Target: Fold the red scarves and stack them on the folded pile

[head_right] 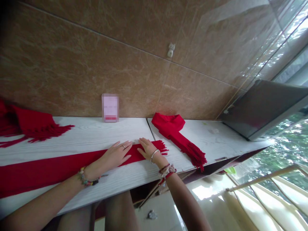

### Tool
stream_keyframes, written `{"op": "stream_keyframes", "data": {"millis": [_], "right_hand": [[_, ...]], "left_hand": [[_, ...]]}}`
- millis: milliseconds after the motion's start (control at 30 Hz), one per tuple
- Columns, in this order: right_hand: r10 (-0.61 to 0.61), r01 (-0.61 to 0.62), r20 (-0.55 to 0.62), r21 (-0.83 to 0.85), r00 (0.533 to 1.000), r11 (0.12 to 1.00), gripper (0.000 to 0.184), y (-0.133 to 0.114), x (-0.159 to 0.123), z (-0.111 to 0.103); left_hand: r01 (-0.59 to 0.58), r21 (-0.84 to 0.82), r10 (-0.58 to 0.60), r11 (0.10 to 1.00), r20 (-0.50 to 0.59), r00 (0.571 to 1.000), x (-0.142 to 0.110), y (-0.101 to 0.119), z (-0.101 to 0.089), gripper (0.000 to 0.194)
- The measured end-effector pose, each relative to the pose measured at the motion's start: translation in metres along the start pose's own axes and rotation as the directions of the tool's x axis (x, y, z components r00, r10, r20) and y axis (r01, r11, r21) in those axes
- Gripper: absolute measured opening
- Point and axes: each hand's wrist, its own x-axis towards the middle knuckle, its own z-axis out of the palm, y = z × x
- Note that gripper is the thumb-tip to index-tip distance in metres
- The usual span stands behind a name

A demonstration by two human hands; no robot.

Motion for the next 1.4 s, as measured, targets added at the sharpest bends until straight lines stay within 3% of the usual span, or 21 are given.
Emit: {"op": "stream_keyframes", "data": {"millis": [267, 500, 600, 700, 933, 1000, 1100, 1167, 1267, 1333, 1400], "right_hand": [[0.030, -0.030, 0.004, -0.002, 1.000, 1.000, 0.036, 0.002, 0.002, 0.005], [-0.026, 0.026, -0.027, 0.003, 0.999, 1.000, 0.035, 0.007, 0.003, 0.007], [-0.030, 0.029, -0.034, -0.008, 0.999, 1.000, 0.035, 0.013, 0.003, 0.011], [-0.040, 0.040, -0.053, -0.016, 0.998, 0.999, 0.035, 0.018, 0.003, 0.015], [-0.057, 0.055, -0.049, -0.040, 0.997, 0.998, 0.036, 0.025, 0.005, 0.020], [-0.065, 0.063, -0.056, -0.045, 0.996, 0.997, 0.036, 0.026, 0.006, 0.021], [-0.083, 0.080, -0.078, -0.034, 0.994, 0.996, 0.035, 0.028, 0.006, 0.022], [-0.091, 0.088, -0.135, -0.027, 0.987, 0.996, 0.034, 0.027, 0.007, 0.020], [-0.119, 0.120, -0.255, -0.012, 0.960, 0.993, 0.031, 0.012, 0.012, 0.014], [-0.182, 0.195, -0.273, 0.022, 0.945, 0.981, 0.030, -0.011, 0.019, 0.011], [-0.304, 0.326, -0.216, 0.075, 0.928, 0.942, 0.028, -0.041, 0.031, 0.010]], "left_hand": [[0.003, -0.087, 0.007, 0.996, 0.108, 0.994, -0.008, -0.003, 0.002, 0.055], [0.062, -0.083, -0.043, 0.995, 0.216, 0.975, -0.021, -0.012, -0.006, 0.057], [0.128, -0.041, -0.116, 0.991, 0.215, 0.970, -0.047, -0.033, -0.009, 0.053], [0.255, 0.016, -0.253, 0.967, 0.202, 0.946, -0.088, -0.063, -0.013, 0.048], [0.522, 0.175, -0.543, 0.834, 0.098, 0.834, -0.191, -0.124, -0.018, 0.047], [0.557, 0.181, -0.577, 0.811, 0.088, 0.812, -0.205, -0.129, -0.019, 0.048], [0.585, 0.175, -0.606, 0.792, 0.101, 0.789, -0.207, -0.127, -0.022, 0.049], [0.566, 0.154, -0.583, 0.810, 0.111, 0.805, -0.199, -0.120, -0.026, 0.051], [0.440, 0.083, -0.448, 0.894, 0.172, 0.878, -0.183, -0.110, -0.034, 0.055], [0.309, 0.036, -0.310, 0.950, 0.223, 0.924, -0.176, -0.106, -0.040, 0.054], [0.195, 0.012, -0.192, 0.981, 0.240, 0.952, -0.175, -0.106, -0.046, 0.050]]}}
